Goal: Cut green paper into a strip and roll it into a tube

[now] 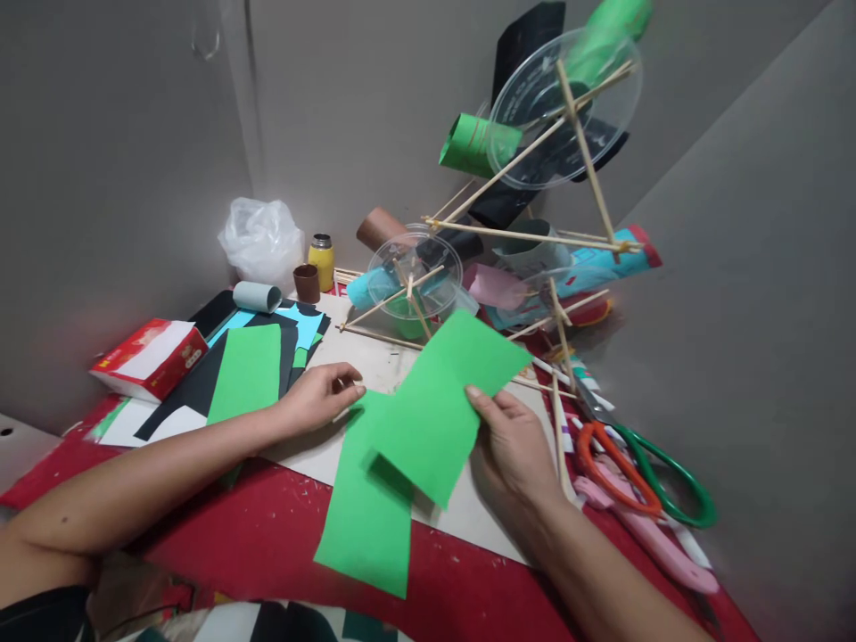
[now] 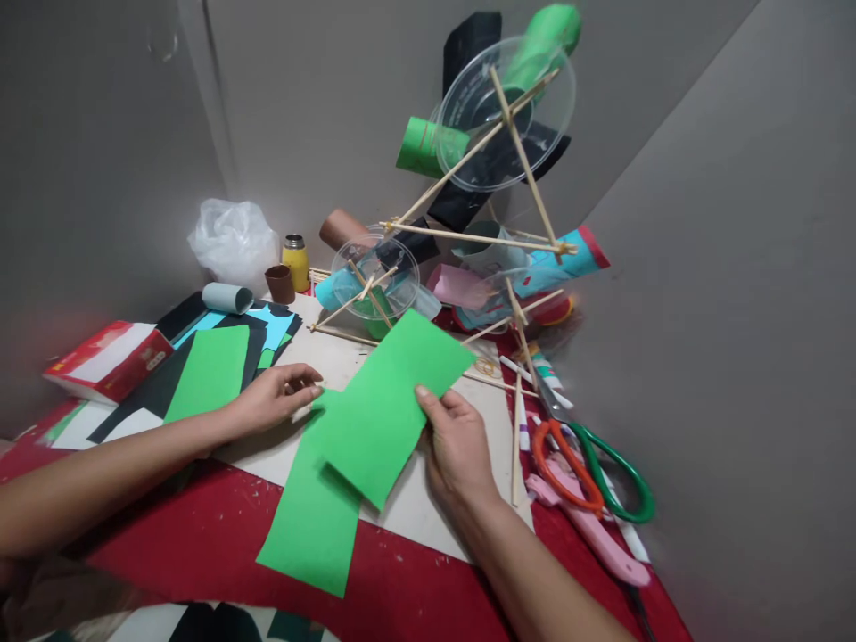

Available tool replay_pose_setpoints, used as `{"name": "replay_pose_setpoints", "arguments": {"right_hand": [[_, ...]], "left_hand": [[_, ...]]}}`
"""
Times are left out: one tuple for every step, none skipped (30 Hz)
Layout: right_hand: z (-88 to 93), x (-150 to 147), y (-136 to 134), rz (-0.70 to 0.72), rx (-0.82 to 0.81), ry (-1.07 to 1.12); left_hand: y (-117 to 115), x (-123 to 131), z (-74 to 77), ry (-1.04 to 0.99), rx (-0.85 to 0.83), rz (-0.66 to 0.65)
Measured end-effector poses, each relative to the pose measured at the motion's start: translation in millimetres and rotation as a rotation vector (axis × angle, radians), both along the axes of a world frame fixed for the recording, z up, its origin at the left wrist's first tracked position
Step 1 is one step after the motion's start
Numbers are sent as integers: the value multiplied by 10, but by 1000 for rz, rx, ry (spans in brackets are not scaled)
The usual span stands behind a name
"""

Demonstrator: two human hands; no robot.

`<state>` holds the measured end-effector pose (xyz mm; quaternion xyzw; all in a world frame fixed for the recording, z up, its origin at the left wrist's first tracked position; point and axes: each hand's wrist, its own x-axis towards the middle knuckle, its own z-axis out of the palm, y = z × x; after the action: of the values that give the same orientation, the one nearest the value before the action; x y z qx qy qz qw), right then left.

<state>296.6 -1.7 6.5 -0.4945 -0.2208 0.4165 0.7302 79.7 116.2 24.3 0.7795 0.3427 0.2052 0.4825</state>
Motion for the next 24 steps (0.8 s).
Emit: {"name": "replay_pose_setpoints", "arguments": {"right_hand": [[26, 43, 12, -48, 21, -3], [51, 75, 19, -86, 42, -7], [72, 95, 23, -114, 59, -11], [89, 105, 24, -131, 72, -14], [101, 105, 22, -138, 80, -15], [108, 99, 20, -137, 83, -15], [111, 88, 18, -128, 83, -13], [111, 76, 17, -115, 80, -10], [111, 65, 16, -102, 78, -7], [110, 57, 17, -91, 77, -3], [111, 55, 20, -83, 77, 0], [113, 58, 23, -83, 79, 4], [116, 68, 27, -90, 84, 7], [120, 83, 31, -104, 91, 10], [125, 101, 34, -121, 99, 14], [130, 122, 36, -138, 107, 18], [134, 143, 36, -151, 114, 22], [139, 161, 33, -157, 120, 27], [143, 176, 27, -156, 123, 33], [147, 186, 18, -151, 125, 38], [151, 190, 6, -141, 124, 42], [157, 188, -8, -126, 120, 44], [163, 180, -25, -106, 114, 44], [170, 166, -43, -80, 105, 43]], "left_hand": [[13, 10, 2, 77, 156, -31], [24, 29, 1, 154, 292, -74], [35, 57, -4, 219, 381, -122], [47, 92, -12, 260, 410, -164], [62, 130, -22, 286, 410, -194], [78, 169, -32, 301, 393, -208], [96, 205, -40, 307, 367, -210], [114, 234, -46, 307, 342, -206], [130, 255, -48, 304, 320, -200], [140, 268, -46, 300, 298, -193], [144, 271, -40, 295, 275, -188], [141, 267, -30, 287, 249, -184], [132, 255, -18, 275, 222, -182], [118, 238, -1, 258, 191, -183], [103, 215, 18, 237, 157, -182], [89, 187, 41, 213, 120, -177], [80, 153, 67, 190, 83, -166], [77, 112, 97, 169, 48, -148], [83, 63, 131, 153, 19, -122], [99, 4, 169, 140, -2, -89], [123, -68, 211, 129, -12, -51], [156, -152, 258, 120, -11, -11], [195, -249, 307, 111, 1, 31], [237, -356, 359, 104, 22, 77]]}}
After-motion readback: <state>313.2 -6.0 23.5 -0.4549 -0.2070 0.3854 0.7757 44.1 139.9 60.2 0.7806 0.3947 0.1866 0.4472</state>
